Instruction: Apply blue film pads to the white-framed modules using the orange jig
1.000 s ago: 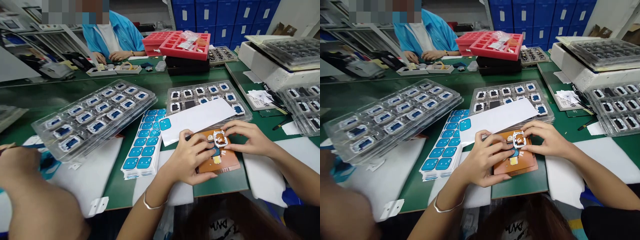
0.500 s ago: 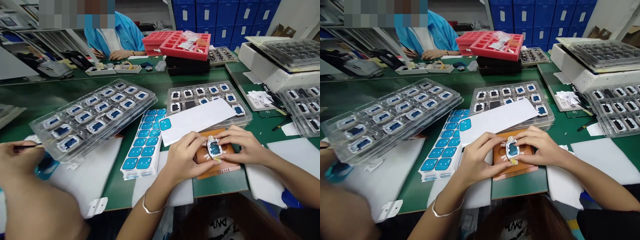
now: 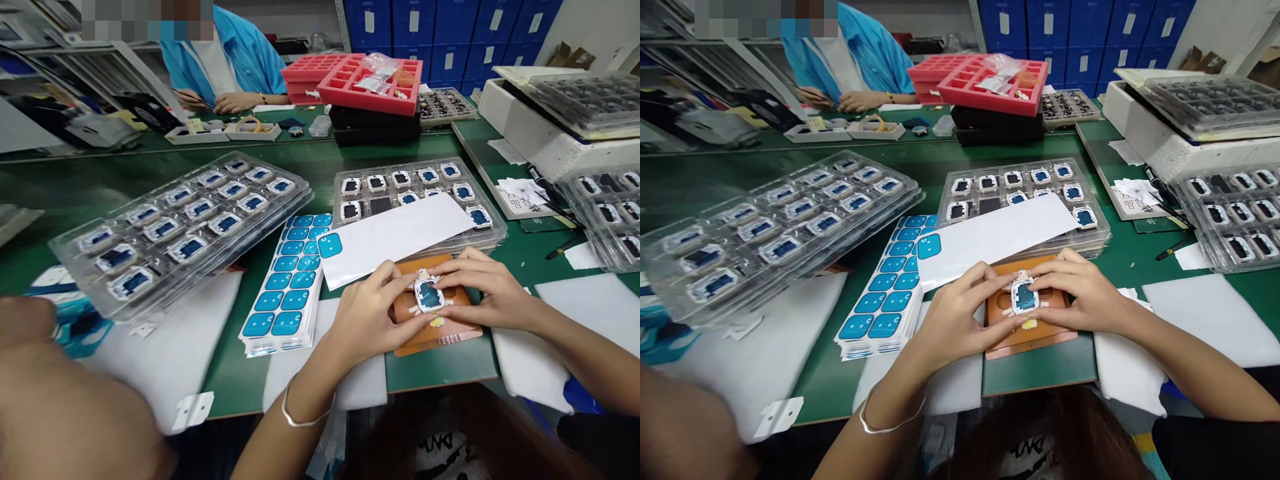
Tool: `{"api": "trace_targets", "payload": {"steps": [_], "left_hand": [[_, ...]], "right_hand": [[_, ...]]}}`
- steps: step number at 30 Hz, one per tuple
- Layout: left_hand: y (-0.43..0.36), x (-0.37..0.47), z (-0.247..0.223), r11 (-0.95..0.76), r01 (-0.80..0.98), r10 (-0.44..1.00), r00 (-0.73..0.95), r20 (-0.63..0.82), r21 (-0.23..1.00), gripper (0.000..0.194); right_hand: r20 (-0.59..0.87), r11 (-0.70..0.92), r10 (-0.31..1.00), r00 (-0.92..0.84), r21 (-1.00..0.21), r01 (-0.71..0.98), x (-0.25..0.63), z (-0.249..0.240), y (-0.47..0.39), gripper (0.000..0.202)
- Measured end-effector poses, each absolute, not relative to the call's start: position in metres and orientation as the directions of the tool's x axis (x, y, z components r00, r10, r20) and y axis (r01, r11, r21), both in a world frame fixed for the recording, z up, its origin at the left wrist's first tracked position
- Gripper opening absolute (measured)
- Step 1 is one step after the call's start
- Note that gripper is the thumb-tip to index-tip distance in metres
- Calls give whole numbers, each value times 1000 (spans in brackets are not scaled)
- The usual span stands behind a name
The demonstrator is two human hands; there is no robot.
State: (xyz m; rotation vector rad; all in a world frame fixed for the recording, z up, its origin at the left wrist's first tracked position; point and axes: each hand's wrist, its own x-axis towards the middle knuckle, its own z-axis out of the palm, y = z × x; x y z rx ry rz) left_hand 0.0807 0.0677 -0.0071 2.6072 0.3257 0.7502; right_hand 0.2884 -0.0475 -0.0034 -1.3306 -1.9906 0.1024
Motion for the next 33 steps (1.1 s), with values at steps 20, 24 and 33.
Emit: {"api": "trace_targets", "payload": {"steps": [20,24,33], "left_hand": [[66,87,-13,-899,-100,210,756,620,427,60],[64,90,-14,-910,-167,159,705,691,380,57],[65,88,-14,-986,-71,93,515,852,151,27]], "right_hand": [[515,496,839,-176,-591,637,287,-8,-42,51],[560,534,822,-110,-688,491,287,-13,-42,60],[500,504,862,-85,-825,257,282,-17,-44,60]]}}
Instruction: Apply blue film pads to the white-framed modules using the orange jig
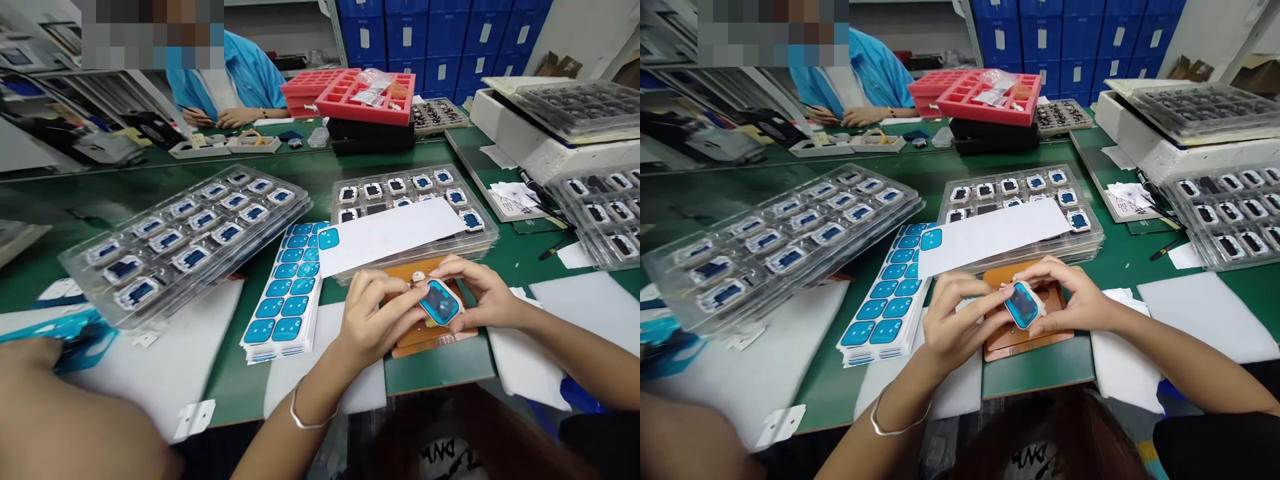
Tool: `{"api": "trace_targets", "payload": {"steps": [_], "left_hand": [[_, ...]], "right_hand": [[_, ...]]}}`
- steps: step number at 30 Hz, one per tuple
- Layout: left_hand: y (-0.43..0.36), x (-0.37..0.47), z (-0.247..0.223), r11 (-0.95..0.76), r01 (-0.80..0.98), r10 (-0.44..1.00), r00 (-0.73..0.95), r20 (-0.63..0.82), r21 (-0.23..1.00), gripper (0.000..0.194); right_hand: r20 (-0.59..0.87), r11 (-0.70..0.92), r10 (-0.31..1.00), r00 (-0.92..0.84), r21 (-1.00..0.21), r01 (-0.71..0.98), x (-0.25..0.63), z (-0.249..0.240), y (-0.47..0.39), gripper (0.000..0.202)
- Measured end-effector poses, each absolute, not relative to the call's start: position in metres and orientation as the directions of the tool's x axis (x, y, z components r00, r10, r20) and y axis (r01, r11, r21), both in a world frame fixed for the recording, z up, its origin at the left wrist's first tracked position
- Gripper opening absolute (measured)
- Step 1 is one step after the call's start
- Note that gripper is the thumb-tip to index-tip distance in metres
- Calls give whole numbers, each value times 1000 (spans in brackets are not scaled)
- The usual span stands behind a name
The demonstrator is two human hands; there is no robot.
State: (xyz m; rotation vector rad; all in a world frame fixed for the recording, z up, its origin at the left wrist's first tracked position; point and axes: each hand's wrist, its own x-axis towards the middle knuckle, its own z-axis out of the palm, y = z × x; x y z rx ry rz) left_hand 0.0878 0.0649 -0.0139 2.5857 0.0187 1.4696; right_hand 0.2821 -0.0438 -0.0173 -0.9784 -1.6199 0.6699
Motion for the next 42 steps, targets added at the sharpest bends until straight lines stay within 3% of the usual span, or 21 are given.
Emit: {"api": "trace_targets", "payload": {"steps": [10,18,21,24,29,34,42], "left_hand": [[66,84,-12,-994,-112,-36,470,882,20,3],[64,83,-1,-984,-174,-134,523,841,-49,11],[63,81,1,-983,-174,-136,534,834,-48,8],[63,84,-4,-988,-147,-115,500,858,-47,17],[61,90,-12,-997,-78,-51,524,850,-12,28],[61,89,-10,-999,-43,3,560,828,32,40],[60,86,-9,-996,-80,-14,599,801,42,40]], "right_hand": [[513,541,840,-175,-776,325,283,-13,-47,57],[533,572,820,-208,-750,331,284,-12,-46,57],[471,493,869,-154,-853,173,285,-13,-45,57],[324,309,936,-140,-944,-119,287,-13,-45,55],[162,107,979,-127,-927,-360,288,-11,-45,51],[138,93,985,-106,-934,-345,289,-11,-44,52],[170,168,985,8,-966,-196,290,-10,-46,53]]}}
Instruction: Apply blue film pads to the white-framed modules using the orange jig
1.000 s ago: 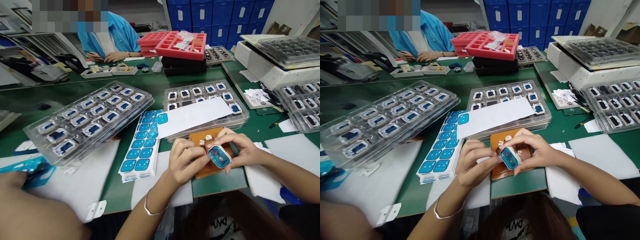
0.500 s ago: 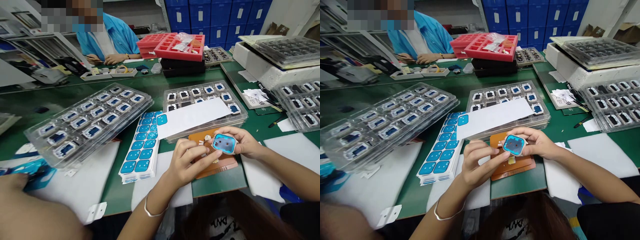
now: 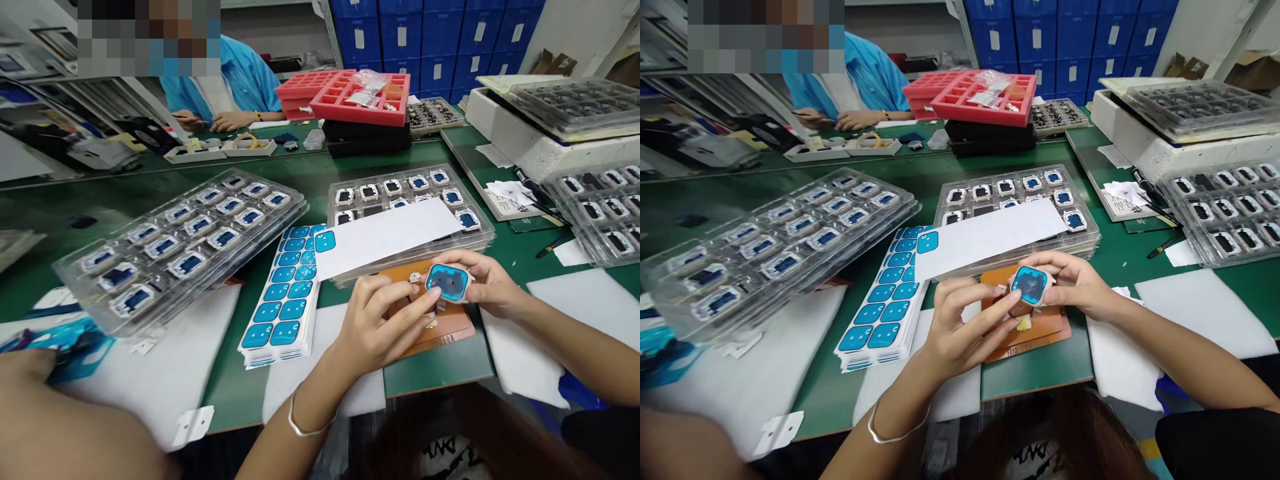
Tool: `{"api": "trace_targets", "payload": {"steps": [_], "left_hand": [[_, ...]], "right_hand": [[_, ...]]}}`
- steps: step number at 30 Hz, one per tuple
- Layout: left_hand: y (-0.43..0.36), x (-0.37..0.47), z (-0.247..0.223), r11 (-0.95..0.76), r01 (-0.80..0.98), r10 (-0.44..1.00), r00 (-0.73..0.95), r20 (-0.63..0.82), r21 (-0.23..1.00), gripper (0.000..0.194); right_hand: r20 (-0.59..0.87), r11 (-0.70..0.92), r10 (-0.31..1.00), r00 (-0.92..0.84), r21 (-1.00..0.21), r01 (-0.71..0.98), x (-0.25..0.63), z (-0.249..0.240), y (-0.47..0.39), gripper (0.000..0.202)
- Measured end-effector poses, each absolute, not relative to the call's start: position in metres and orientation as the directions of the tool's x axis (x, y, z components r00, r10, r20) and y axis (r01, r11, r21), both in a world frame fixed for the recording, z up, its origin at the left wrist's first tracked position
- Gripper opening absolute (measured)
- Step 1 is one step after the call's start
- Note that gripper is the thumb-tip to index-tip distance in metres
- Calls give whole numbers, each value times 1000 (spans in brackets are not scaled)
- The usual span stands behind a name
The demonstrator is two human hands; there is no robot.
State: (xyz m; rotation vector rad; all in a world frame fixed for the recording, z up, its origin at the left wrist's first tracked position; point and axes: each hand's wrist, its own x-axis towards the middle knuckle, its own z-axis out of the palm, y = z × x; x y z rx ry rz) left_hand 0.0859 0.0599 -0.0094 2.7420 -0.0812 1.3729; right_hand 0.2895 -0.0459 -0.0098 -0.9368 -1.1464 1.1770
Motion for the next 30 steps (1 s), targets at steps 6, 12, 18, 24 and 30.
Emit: {"api": "trace_targets", "payload": {"steps": [6,12,18,24,30], "left_hand": [[79,86,-18,-921,317,332,340,880,224,43],[144,75,-41,-281,418,945,-37,325,864,73],[153,71,-37,-229,195,971,110,210,954,35],[131,73,-18,-339,14,914,243,325,941,28],[121,78,-13,-504,-104,791,343,507,857,30]], "right_hand": [[503,382,859,100,-758,528,302,34,-13,46],[439,271,887,-143,-244,931,312,57,89,45],[357,234,916,-180,-114,966,311,40,134,36],[603,349,768,-214,-115,930,292,47,90,23],[747,624,537,-392,-39,780,248,42,49,26]]}}
